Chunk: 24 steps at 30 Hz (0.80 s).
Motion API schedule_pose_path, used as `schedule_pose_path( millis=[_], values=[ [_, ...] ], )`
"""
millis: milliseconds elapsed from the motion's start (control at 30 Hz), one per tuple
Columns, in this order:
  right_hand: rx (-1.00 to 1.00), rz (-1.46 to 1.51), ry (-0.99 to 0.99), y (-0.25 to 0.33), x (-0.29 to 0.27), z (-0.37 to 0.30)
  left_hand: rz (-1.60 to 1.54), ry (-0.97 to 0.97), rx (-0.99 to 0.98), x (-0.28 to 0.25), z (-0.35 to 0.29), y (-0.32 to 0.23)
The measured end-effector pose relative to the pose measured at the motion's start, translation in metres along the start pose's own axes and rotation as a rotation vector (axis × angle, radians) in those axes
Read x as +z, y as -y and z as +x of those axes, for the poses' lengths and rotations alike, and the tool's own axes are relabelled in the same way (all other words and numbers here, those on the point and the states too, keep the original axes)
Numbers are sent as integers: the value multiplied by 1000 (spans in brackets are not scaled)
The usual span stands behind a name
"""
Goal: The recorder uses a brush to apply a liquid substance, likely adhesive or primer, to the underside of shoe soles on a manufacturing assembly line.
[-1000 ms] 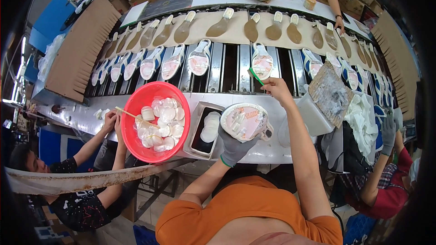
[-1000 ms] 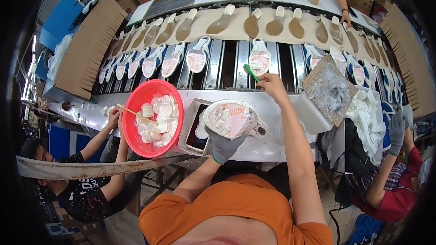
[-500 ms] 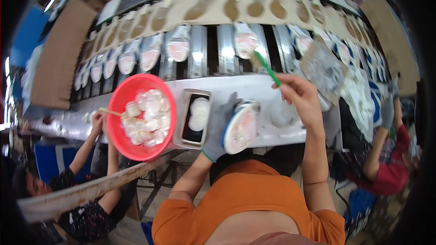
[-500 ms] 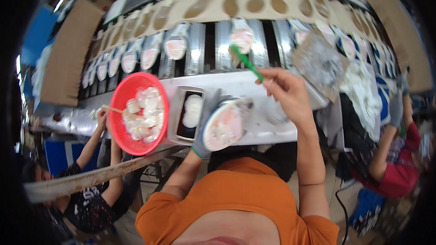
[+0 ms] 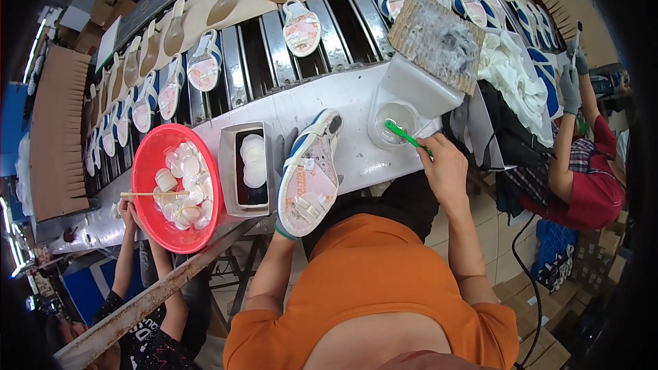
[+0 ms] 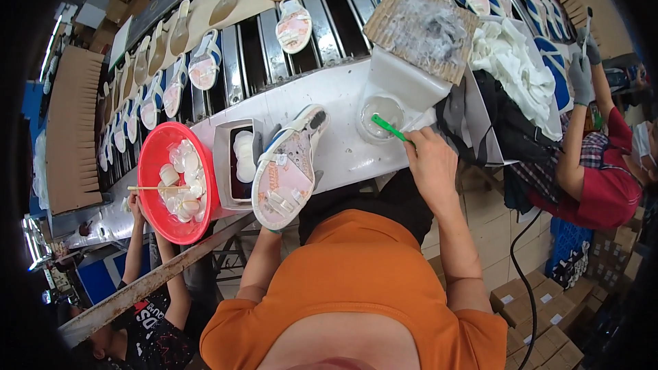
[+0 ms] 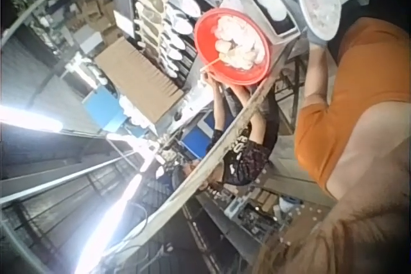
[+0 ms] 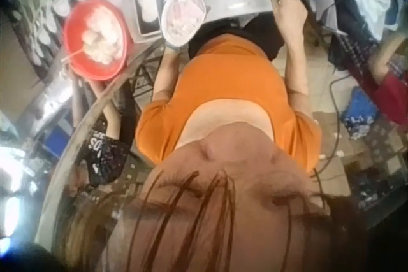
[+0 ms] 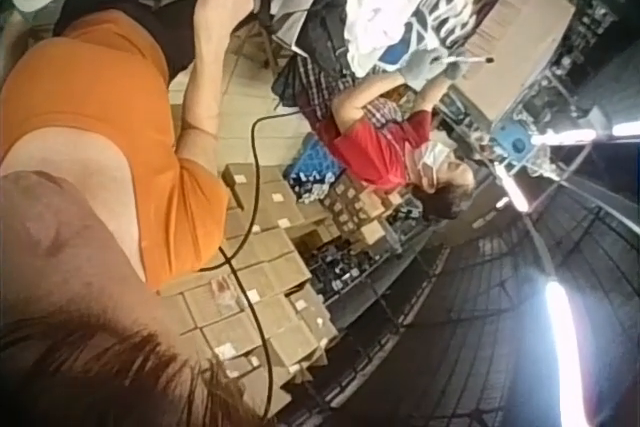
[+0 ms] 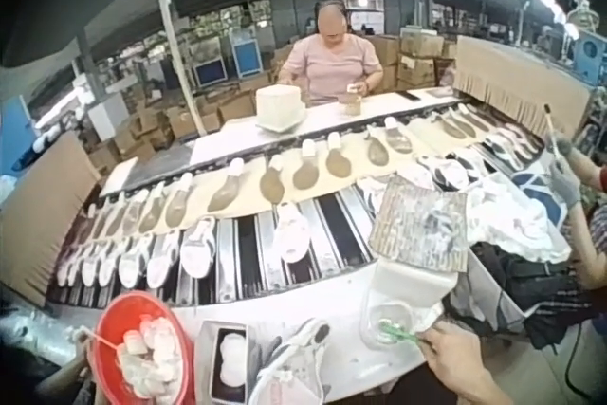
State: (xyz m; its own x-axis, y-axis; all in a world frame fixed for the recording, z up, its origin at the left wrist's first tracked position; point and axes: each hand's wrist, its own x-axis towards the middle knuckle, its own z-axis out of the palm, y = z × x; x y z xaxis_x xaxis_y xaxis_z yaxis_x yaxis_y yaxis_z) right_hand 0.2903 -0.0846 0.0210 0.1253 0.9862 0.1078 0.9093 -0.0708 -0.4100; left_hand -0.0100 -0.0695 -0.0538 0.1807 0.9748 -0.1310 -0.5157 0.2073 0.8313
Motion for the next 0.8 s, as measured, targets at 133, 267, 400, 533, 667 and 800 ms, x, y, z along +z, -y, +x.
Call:
schedule_pose_path(
  millis=[133, 267, 400, 533, 667, 800],
  values=[
    [188, 379, 115, -20, 3, 2, -273, -4, -101, 1, -9, 10],
    [347, 801, 229, -20, 5, 0, -518, 14, -167, 3, -12, 24],
    [417, 1218, 345, 3, 5, 1, -733, 44, -224, 4, -16, 41],
    [264, 1126, 383, 36, 11, 10, -864, 63, -273, 7, -20, 55],
    [123, 939, 466, 63, 15, 9, -958, 78, -294, 8, -22, 62],
    [-96, 901, 417, 79, 18, 2, -1041, 86, -283, 8, -22, 67]
  ],
)
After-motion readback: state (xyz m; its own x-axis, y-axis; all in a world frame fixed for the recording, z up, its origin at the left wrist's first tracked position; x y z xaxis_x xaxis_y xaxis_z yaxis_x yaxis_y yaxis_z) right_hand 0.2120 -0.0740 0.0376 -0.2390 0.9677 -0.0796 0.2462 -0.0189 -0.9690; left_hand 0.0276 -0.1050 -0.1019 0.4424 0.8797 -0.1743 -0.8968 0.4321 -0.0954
